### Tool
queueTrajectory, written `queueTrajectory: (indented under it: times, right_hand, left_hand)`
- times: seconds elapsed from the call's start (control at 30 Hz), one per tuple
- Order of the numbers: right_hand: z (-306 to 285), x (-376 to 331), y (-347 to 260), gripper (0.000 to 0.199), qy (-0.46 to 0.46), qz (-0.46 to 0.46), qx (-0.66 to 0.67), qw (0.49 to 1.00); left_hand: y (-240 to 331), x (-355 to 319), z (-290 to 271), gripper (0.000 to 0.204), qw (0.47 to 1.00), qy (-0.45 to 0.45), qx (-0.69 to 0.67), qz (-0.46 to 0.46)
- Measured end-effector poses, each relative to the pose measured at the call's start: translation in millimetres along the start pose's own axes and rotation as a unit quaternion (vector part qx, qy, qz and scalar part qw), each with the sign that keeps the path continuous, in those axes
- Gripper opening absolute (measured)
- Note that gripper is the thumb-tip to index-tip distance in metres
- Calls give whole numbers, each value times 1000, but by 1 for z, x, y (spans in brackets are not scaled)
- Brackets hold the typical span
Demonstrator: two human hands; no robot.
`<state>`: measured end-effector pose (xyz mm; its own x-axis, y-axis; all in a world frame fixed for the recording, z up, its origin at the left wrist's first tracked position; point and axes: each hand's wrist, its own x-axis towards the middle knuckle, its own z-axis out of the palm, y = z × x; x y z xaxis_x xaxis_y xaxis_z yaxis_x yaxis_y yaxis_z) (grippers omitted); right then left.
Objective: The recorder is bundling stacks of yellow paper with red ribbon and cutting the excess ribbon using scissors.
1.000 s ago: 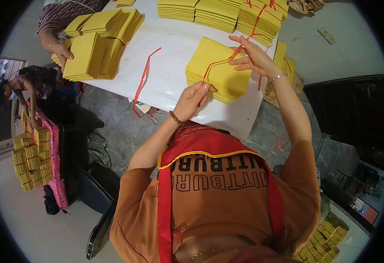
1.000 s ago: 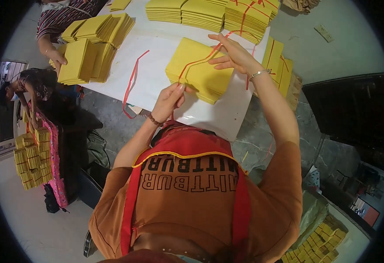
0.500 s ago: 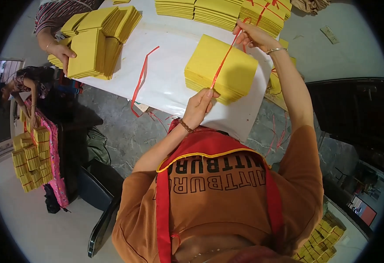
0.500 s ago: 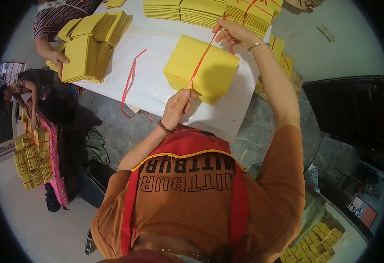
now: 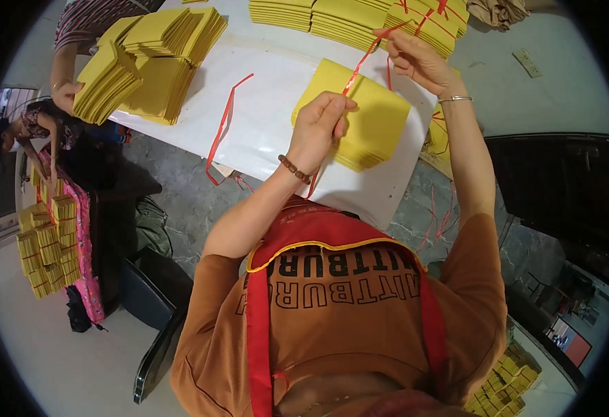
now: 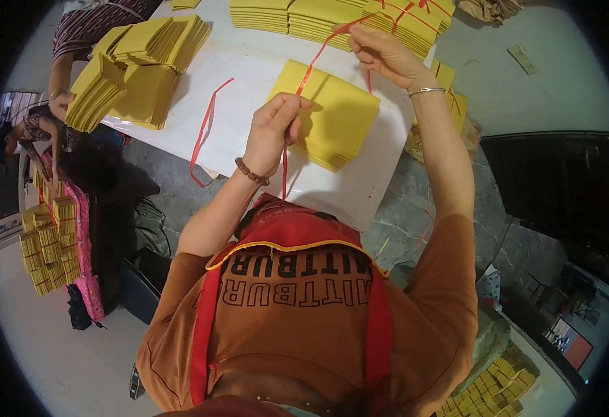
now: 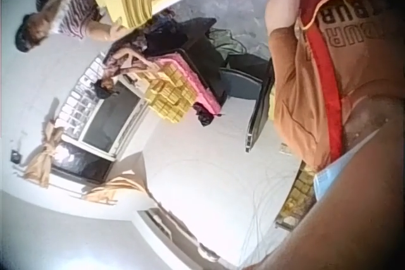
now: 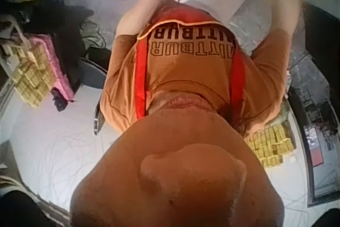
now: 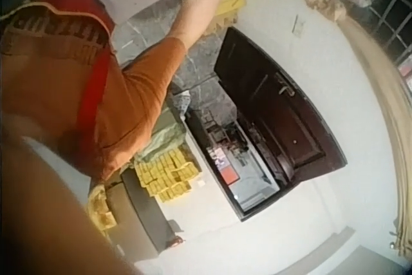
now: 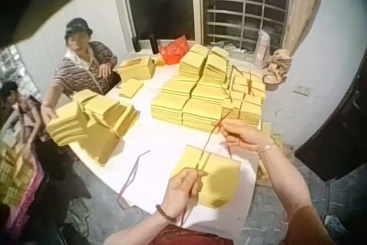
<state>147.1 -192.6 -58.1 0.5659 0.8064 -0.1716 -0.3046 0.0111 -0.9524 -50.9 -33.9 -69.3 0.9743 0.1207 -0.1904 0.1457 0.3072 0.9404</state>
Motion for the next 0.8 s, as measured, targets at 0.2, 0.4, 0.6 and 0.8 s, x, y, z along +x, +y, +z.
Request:
queueTrajectory:
  times: [0.2, 0.4, 0.6, 0.8]
  right_hand:
    - [12, -1, -12, 25, -24, -48, 105, 993]
    - [-5, 8, 13, 27, -60, -52, 79, 994]
    - [12, 2, 4, 31, -30, 70, 151, 986]
    - [21, 7, 14, 35, 8, 26, -34, 999]
  left_hand:
    - [-1, 3, 11, 25, 1000, -20, 11, -11]
    - [1, 16, 11, 27, 999, -32, -3, -8]
    - [-10, 13, 6, 26, 999, -6, -22, -28]
    - [-6, 17, 10, 25, 999, -29, -3, -33]
